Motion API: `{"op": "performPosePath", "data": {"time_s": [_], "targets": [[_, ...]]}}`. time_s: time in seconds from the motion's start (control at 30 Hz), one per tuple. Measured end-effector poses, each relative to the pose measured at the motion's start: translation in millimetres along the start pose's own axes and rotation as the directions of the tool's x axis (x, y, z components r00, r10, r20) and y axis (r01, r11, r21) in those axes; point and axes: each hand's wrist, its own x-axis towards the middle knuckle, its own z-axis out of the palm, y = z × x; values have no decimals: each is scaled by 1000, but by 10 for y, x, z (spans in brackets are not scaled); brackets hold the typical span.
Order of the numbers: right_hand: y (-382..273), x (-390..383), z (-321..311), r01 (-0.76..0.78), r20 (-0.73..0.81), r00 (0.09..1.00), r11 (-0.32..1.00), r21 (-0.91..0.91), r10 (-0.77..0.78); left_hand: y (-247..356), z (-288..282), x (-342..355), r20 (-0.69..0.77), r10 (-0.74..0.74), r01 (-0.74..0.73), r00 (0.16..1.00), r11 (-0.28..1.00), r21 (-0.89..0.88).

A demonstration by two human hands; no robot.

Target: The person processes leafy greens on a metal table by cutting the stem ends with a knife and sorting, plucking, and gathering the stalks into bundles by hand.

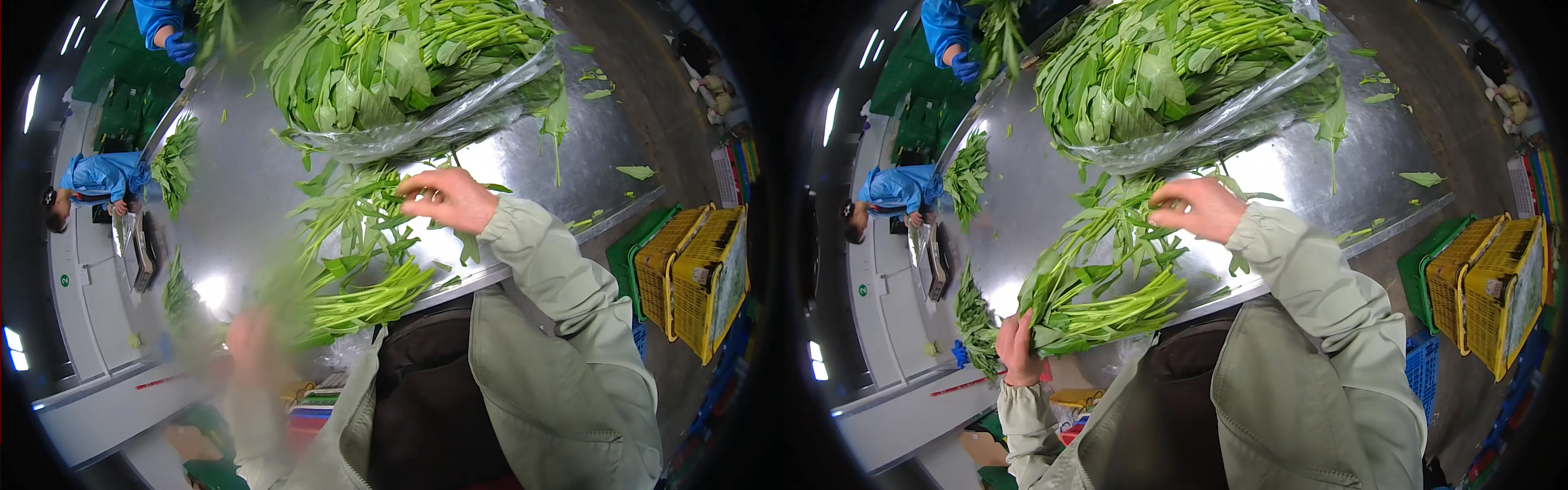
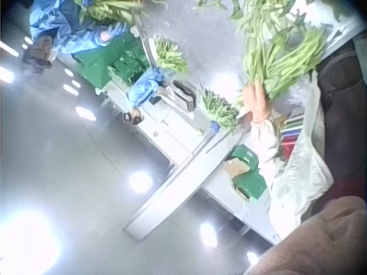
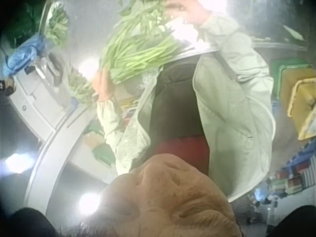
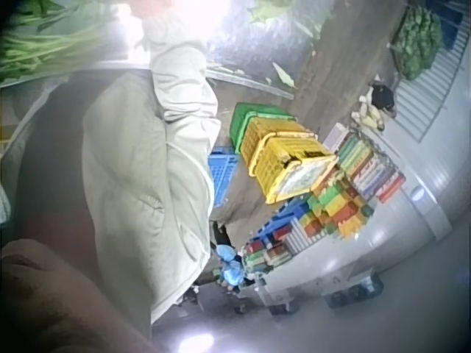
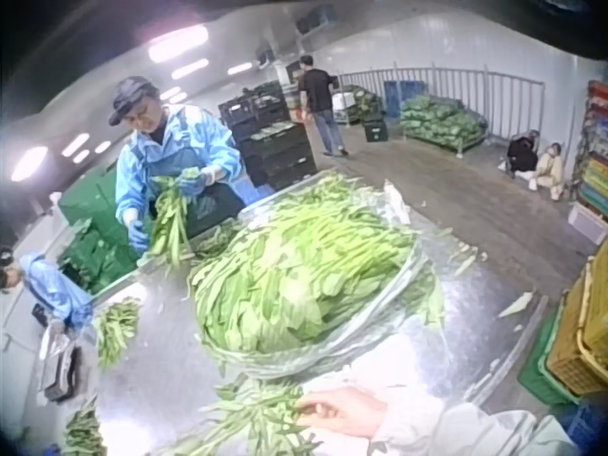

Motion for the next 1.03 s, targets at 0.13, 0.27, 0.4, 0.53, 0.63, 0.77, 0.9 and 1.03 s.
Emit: {"op": "performPosePath", "data": {"time_s": [0.13,0.27,0.4,0.53,0.63,0.77,0.9,1.03], "targets": [[-297,110,585,442,-35,893,890,-115,-448,118,30,105,7,-37,37,999,997,-63],[-353,324,705,193,193,952,957,218,-236,176,17,137,65,-103,108,993,992,-69],[161,318,246,-148,148,988,433,889,33,211,64,70,92,-386,396,918,875,-279],[436,224,-7,-45,-117,993,940,-339,5,249,16,144,317,-604,674,732,569,-471],[118,135,234,-17,-33,999,992,123,22,238,69,82,359,-686,729,633,372,-574],[106,155,217,-58,-71,996,998,21,59,318,105,256,451,-754,774,477,118,-622],[-88,210,119,199,-173,963,979,-50,-205,334,93,369,469,-708,771,528,166,-615],[-365,178,464,379,-173,859,826,-418,-482,328,119,404,485,-677,787,553,235,-570]]}}
